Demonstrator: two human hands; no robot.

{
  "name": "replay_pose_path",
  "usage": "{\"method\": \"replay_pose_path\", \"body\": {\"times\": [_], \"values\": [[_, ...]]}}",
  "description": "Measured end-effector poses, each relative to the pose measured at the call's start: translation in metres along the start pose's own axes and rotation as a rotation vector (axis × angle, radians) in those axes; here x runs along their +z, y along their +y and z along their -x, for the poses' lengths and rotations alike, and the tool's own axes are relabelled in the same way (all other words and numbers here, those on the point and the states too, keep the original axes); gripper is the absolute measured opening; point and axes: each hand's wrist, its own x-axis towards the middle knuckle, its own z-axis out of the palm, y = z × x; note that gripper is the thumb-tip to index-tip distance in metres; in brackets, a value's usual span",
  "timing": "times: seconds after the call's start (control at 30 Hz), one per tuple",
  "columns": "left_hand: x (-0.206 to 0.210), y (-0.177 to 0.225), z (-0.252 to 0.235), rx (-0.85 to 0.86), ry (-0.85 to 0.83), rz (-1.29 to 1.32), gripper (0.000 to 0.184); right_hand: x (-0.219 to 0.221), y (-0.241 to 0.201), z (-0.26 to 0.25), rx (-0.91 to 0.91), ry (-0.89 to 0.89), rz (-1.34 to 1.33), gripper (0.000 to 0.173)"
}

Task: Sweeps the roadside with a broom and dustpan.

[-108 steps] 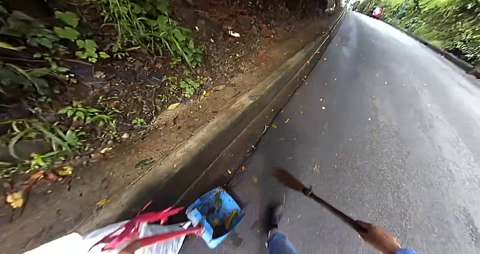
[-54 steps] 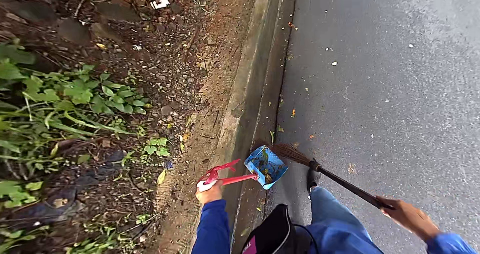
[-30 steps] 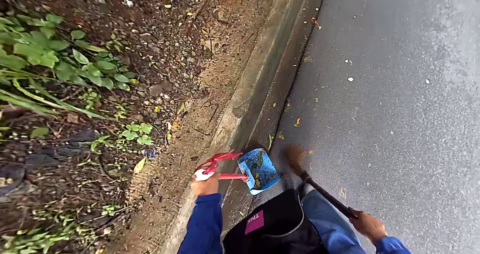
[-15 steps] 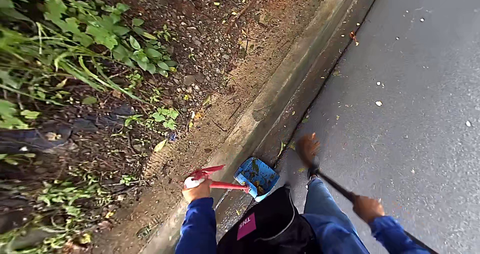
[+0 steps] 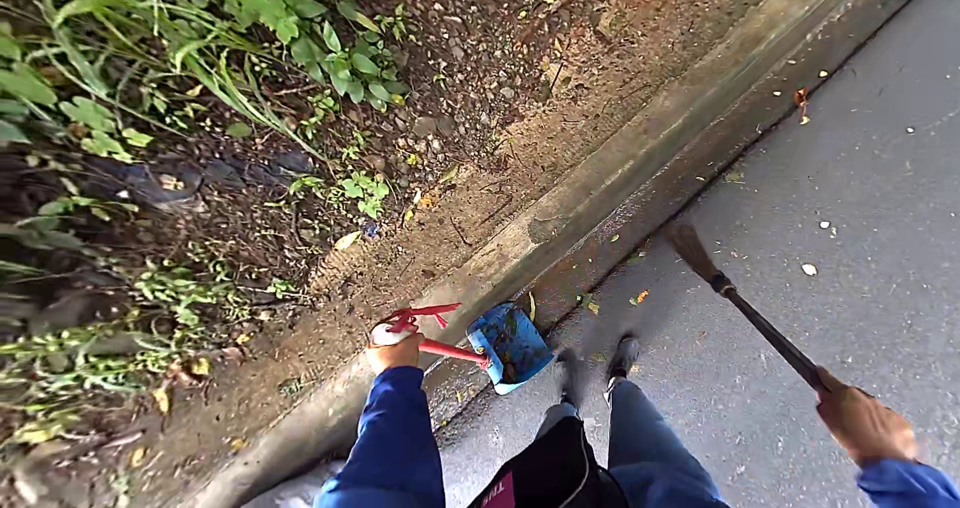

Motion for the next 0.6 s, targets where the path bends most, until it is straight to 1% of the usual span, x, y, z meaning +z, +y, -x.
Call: {"method": "replay_pose_path", "body": {"times": [0.03, 0.07, 0.13, 0.17, 0.23, 0.33, 0.4, 0.47, 0.5, 0.57, 0.6], "values": [[0.001, 0.002, 0.002, -0.011, -0.007, -0.008, 0.056, 0.007, -0.016, -0.015, 0.002, -0.028, 0.032, 0.046], [0.001, 0.003, 0.003, -0.008, -0.015, -0.024, 0.056, 0.012, -0.033, -0.024, -0.023, -0.095, 0.094, 0.048], [-0.002, 0.002, -0.003, 0.023, -0.02, -0.06, 0.053, 0.025, -0.061, -0.019, -0.126, -0.233, 0.201, 0.049], [-0.006, -0.004, -0.007, 0.027, -0.026, -0.064, 0.053, 0.027, -0.065, -0.012, -0.174, -0.264, 0.208, 0.049], [-0.023, -0.03, -0.02, 0.02, -0.032, -0.054, 0.058, 0.015, -0.051, -0.001, -0.228, -0.257, 0.147, 0.049], [-0.071, -0.084, -0.041, -0.008, 0.015, 0.047, 0.065, -0.017, -0.025, 0.011, -0.249, -0.185, 0.04, 0.045], [-0.1, -0.105, -0.046, -0.049, 0.048, 0.054, 0.067, -0.033, -0.033, 0.022, -0.24, -0.08, 0.046, 0.044], [-0.116, -0.112, -0.047, -0.075, 0.063, 0.037, 0.065, -0.036, -0.063, 0.02, -0.196, -0.021, 0.072, 0.044], [-0.119, -0.112, -0.049, -0.07, 0.058, 0.021, 0.064, -0.028, -0.087, 0.016, -0.169, -0.016, 0.092, 0.044], [-0.112, -0.11, -0.055, -0.037, 0.021, -0.029, 0.059, 0.002, -0.141, 0.011, -0.148, -0.051, 0.125, 0.044], [-0.102, -0.106, -0.054, -0.038, -0.005, -0.033, 0.058, 0.021, -0.167, 0.014, -0.178, -0.093, 0.149, 0.044]]}}
